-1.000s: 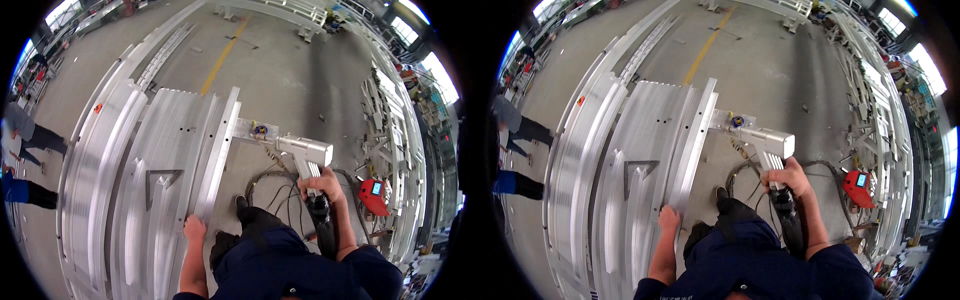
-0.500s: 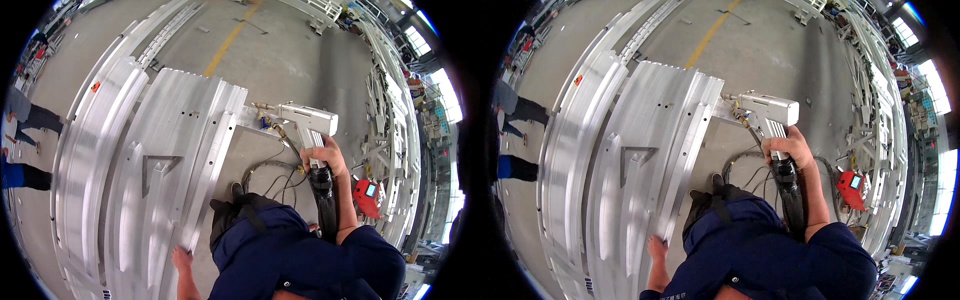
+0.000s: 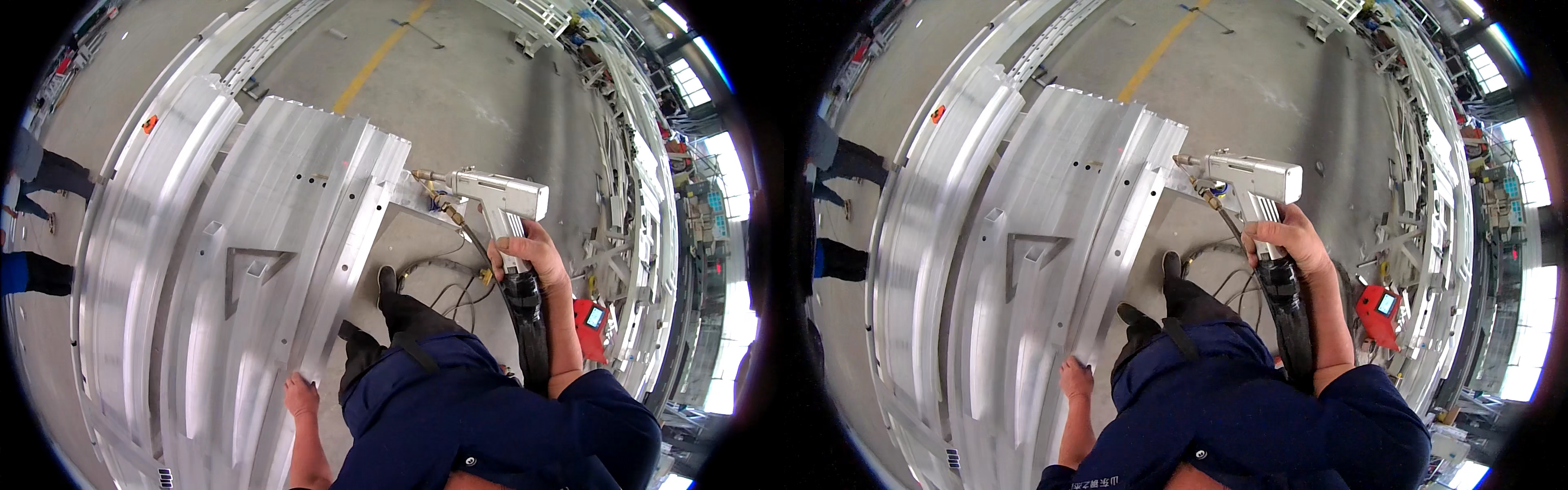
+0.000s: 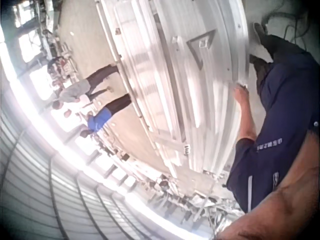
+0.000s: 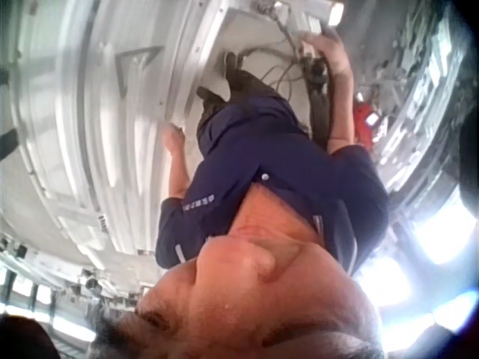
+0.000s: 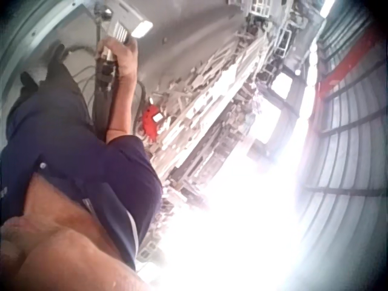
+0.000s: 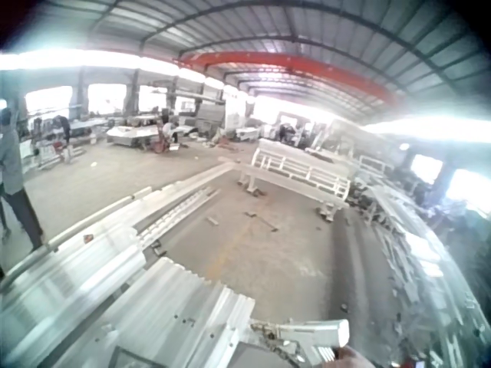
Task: The person welds aluminum profiles together using a handheld welding gun, then grinds the joints with an angle grinder. They repeatedly position and align metal pieces on a large frame, weld them, and smooth the seams. The process is repeated for multiple sections of the frame.
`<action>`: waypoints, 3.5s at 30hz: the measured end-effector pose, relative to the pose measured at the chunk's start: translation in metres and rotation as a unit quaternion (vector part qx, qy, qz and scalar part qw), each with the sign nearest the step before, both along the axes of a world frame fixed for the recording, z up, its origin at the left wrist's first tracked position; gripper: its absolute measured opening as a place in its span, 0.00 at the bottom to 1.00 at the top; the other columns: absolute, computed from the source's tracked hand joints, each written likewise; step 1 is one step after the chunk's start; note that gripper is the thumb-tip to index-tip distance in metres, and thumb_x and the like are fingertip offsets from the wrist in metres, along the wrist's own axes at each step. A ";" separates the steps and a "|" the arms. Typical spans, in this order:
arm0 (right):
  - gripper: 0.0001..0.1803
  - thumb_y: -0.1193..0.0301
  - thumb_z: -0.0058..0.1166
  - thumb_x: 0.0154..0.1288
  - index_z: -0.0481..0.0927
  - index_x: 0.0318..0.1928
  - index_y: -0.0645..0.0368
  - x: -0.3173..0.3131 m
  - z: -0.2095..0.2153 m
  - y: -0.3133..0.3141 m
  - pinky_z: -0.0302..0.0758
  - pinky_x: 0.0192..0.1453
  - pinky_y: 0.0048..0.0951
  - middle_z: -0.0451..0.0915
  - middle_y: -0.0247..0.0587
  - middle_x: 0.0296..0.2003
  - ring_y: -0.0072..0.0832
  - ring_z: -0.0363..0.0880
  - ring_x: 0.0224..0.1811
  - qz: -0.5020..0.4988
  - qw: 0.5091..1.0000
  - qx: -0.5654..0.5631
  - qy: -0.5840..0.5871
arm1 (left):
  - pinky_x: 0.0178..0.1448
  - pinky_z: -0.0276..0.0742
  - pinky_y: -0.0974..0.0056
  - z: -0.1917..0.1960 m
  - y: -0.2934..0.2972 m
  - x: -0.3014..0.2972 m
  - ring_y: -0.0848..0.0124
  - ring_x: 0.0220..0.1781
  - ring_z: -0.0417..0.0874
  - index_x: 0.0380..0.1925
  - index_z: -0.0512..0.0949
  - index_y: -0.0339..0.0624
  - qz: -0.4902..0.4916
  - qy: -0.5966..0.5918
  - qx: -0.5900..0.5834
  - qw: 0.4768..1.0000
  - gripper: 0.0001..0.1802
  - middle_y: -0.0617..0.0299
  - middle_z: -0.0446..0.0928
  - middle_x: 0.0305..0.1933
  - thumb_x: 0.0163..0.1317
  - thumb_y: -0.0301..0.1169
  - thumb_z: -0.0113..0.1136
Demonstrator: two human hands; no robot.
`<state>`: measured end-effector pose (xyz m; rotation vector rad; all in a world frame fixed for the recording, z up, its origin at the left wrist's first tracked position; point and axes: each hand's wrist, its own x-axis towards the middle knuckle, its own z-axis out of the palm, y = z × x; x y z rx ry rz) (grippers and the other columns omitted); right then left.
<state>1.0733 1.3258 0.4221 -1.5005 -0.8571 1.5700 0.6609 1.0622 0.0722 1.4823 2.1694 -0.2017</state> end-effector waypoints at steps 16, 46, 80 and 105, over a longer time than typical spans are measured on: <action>0.38 0.67 0.61 0.49 0.70 0.62 0.70 0.098 -0.055 0.150 0.74 0.25 0.25 0.76 0.42 0.25 0.26 0.75 0.20 0.065 0.995 -0.040 0.056 | 0.55 0.72 0.47 -0.007 0.170 0.111 0.49 0.52 0.76 0.53 0.71 0.37 -0.042 -0.011 0.210 0.977 0.32 0.49 0.76 0.47 0.52 0.43 0.70; 0.37 0.67 0.62 0.53 0.69 0.63 0.71 0.083 -0.083 0.200 0.73 0.26 0.25 0.76 0.43 0.24 0.27 0.75 0.20 0.073 0.992 -0.097 0.034 | 0.51 0.71 0.44 -0.024 0.274 0.181 0.47 0.51 0.74 0.49 0.69 0.41 -0.055 -0.037 0.125 0.990 0.29 0.50 0.72 0.48 0.53 0.43 0.68; 0.34 0.65 0.60 0.55 0.70 0.61 0.71 0.073 -0.077 0.182 0.72 0.25 0.23 0.75 0.40 0.23 0.25 0.74 0.20 0.078 0.995 -0.057 0.027 | 0.47 0.84 0.50 -0.026 0.331 0.120 0.55 0.47 0.79 0.54 0.68 0.42 0.731 -0.554 0.304 0.259 0.28 0.50 0.73 0.51 0.61 0.47 0.59; 0.35 0.67 0.61 0.53 0.69 0.62 0.70 0.122 -0.117 0.161 0.73 0.26 0.25 0.76 0.42 0.24 0.27 0.74 0.20 -0.040 0.991 -0.111 0.062 | 0.59 0.78 0.54 0.259 0.499 0.076 0.56 0.50 0.82 0.49 0.74 0.26 0.099 -0.408 0.645 0.638 0.21 0.43 0.80 0.47 0.56 0.26 0.60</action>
